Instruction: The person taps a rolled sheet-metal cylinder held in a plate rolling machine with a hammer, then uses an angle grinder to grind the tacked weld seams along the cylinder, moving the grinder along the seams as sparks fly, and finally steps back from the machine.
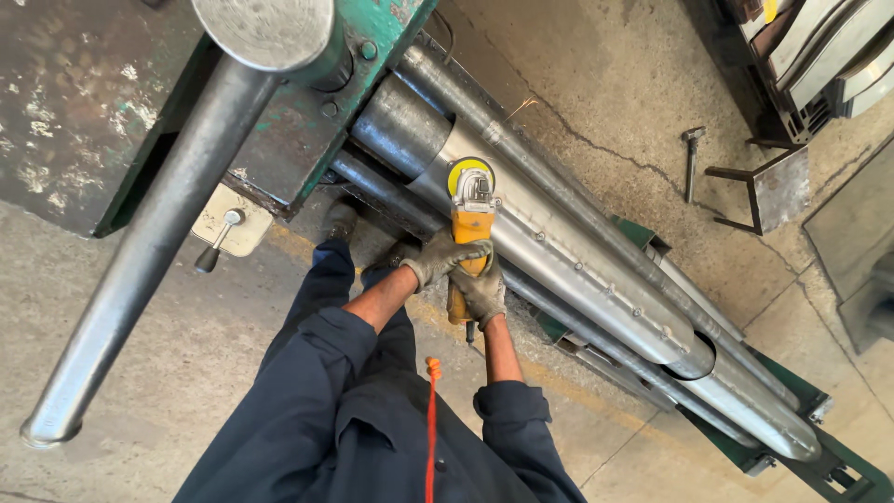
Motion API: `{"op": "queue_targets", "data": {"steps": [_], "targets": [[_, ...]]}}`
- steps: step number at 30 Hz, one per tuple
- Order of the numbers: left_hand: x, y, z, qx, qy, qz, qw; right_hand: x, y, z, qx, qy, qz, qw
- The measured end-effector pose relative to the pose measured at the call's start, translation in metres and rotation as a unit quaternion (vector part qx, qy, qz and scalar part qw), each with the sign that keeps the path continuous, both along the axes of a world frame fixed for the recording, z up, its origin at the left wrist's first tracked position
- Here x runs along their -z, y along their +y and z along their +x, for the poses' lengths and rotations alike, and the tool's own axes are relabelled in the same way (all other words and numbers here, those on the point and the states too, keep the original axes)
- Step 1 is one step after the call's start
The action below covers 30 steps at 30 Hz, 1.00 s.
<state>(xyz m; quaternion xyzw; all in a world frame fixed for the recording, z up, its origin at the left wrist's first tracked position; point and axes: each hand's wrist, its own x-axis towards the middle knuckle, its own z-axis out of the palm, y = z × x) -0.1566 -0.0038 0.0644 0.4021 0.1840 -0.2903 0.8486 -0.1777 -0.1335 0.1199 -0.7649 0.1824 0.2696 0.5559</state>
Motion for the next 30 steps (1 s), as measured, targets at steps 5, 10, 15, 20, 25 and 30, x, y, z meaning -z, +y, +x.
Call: {"op": "queue_targets", "data": {"steps": [5, 10, 15, 20, 25, 30], "targets": [[0.006, 0.009, 0.006, 0.033, 0.013, 0.033, 0.999, -0.011, 0.013, 0.010, -0.013, 0.032, -0.045, 0.998], [-0.004, 0.012, 0.007, 0.047, 0.000, -0.009, 0.999, -0.032, 0.023, 0.009, 0.032, 0.013, 0.031, 0.999], [-0.012, 0.025, 0.013, 0.037, 0.003, -0.009, 0.999, -0.030, 0.031, 0.014, 0.007, 0.016, -0.042, 0.999], [-0.013, 0.031, 0.017, 0.073, 0.016, 0.020, 0.997, -0.026, 0.037, 0.013, 0.029, 0.021, -0.030, 0.999], [-0.009, 0.032, 0.022, 0.036, 0.002, -0.013, 0.999, -0.022, 0.042, 0.019, 0.033, 0.013, 0.010, 0.999], [-0.004, 0.031, 0.027, 0.041, 0.020, -0.020, 0.999, -0.022, 0.044, 0.020, 0.065, 0.023, 0.027, 0.997]]}}
